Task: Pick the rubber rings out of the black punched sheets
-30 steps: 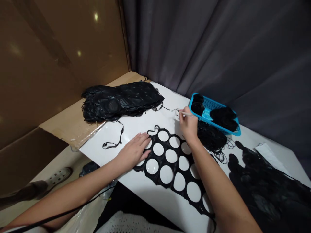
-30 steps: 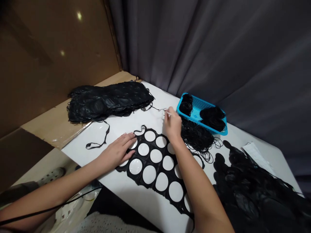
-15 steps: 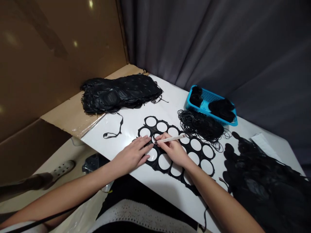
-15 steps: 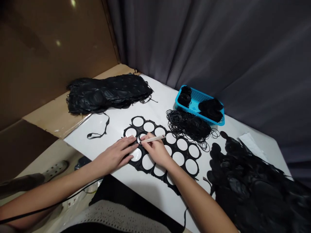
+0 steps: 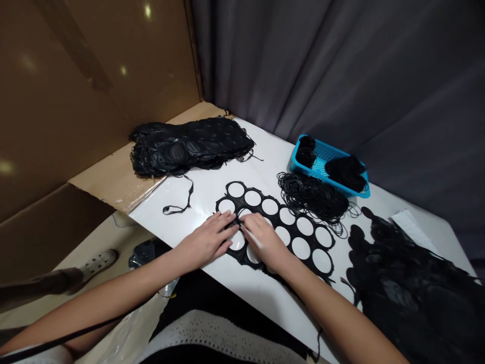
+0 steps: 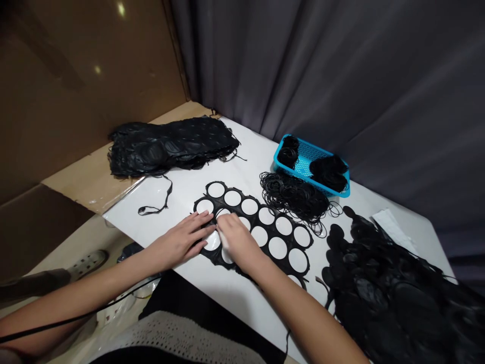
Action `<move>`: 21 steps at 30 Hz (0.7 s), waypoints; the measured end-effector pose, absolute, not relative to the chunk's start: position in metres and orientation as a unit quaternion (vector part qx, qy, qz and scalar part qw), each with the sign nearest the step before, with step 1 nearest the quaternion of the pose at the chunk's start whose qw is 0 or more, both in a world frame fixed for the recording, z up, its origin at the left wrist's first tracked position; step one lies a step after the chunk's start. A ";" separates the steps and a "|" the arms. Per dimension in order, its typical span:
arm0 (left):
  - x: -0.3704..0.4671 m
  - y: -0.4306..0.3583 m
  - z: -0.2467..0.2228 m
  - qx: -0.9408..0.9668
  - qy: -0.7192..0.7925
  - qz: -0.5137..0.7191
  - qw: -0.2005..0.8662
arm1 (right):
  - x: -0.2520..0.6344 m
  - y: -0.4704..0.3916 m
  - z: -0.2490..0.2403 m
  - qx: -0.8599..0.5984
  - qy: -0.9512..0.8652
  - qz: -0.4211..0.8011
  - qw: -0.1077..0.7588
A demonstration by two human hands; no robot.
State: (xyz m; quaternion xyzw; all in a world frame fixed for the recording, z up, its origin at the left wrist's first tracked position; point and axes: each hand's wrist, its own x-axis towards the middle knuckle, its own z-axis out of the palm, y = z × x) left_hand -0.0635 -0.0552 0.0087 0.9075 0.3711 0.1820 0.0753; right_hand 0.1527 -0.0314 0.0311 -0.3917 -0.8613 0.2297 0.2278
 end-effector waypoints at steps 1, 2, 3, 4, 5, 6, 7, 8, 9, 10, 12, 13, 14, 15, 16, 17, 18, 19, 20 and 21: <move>-0.063 -0.055 0.008 0.907 0.371 0.185 0.075 | 0.155 -0.028 0.032 -0.389 -0.875 0.195 0.213; -0.063 -0.055 0.008 0.907 0.371 0.186 0.073 | 0.159 -0.020 0.034 -0.399 -0.877 0.169 0.209; -0.063 -0.055 0.008 0.907 0.373 0.185 0.071 | 0.166 -0.010 0.036 -0.420 -0.869 0.150 0.216; -0.062 -0.055 0.008 0.907 0.375 0.181 0.070 | 0.174 0.004 0.038 -0.456 -0.849 0.130 0.234; -0.062 -0.055 0.008 0.907 0.377 0.176 0.070 | 0.183 0.020 0.041 -0.496 -0.823 0.105 0.257; -0.062 -0.055 0.009 0.907 0.378 0.172 0.070 | 0.192 0.035 0.043 -0.535 -0.792 0.082 0.282; -0.062 -0.056 0.009 0.907 0.379 0.170 0.071 | 0.199 0.050 0.045 -0.571 -0.754 0.078 0.315; -0.062 -0.056 0.010 0.907 0.378 0.171 0.071 | 0.204 0.062 0.047 -0.593 -0.722 0.094 0.343; -0.063 -0.057 0.010 0.907 0.376 0.175 0.072 | 0.205 0.070 0.048 -0.604 -0.692 0.132 0.372; -0.063 -0.057 0.011 0.907 0.374 0.181 0.073 | 0.203 0.075 0.049 -0.602 -0.664 0.193 0.400; -0.066 -0.058 0.013 0.902 0.375 0.203 0.067 | 0.190 0.075 0.048 -0.569 -0.602 0.352 0.435; -0.068 -0.059 0.013 0.897 0.381 0.216 0.058 | 0.180 0.071 0.046 -0.547 -0.566 0.433 0.440; -0.071 -0.059 0.014 0.890 0.393 0.227 0.046 | 0.170 0.066 0.043 -0.524 -0.529 0.503 0.438; -0.074 -0.060 0.015 0.882 0.407 0.234 0.033 | 0.160 0.060 0.041 -0.504 -0.498 0.561 0.429; -0.076 -0.060 0.015 0.876 0.421 0.235 0.020 | 0.150 0.053 0.038 -0.486 -0.476 0.605 0.414; -0.079 -0.061 0.016 0.871 0.432 0.232 0.010 | 0.142 0.046 0.036 -0.468 -0.465 0.636 0.399; -0.082 -0.061 0.016 0.869 0.440 0.226 0.004 | 0.136 0.040 0.033 -0.451 -0.471 0.655 0.382; -0.084 -0.061 0.016 0.870 0.442 0.219 0.000 | 0.131 0.033 0.032 -0.436 -0.493 0.660 0.361; -0.085 -0.061 0.015 0.871 0.441 0.215 -0.004 | 0.127 0.027 0.030 -0.427 -0.529 0.651 0.338; -0.086 -0.062 0.015 0.873 0.439 0.211 -0.006 | 0.125 0.022 0.029 -0.424 -0.572 0.628 0.315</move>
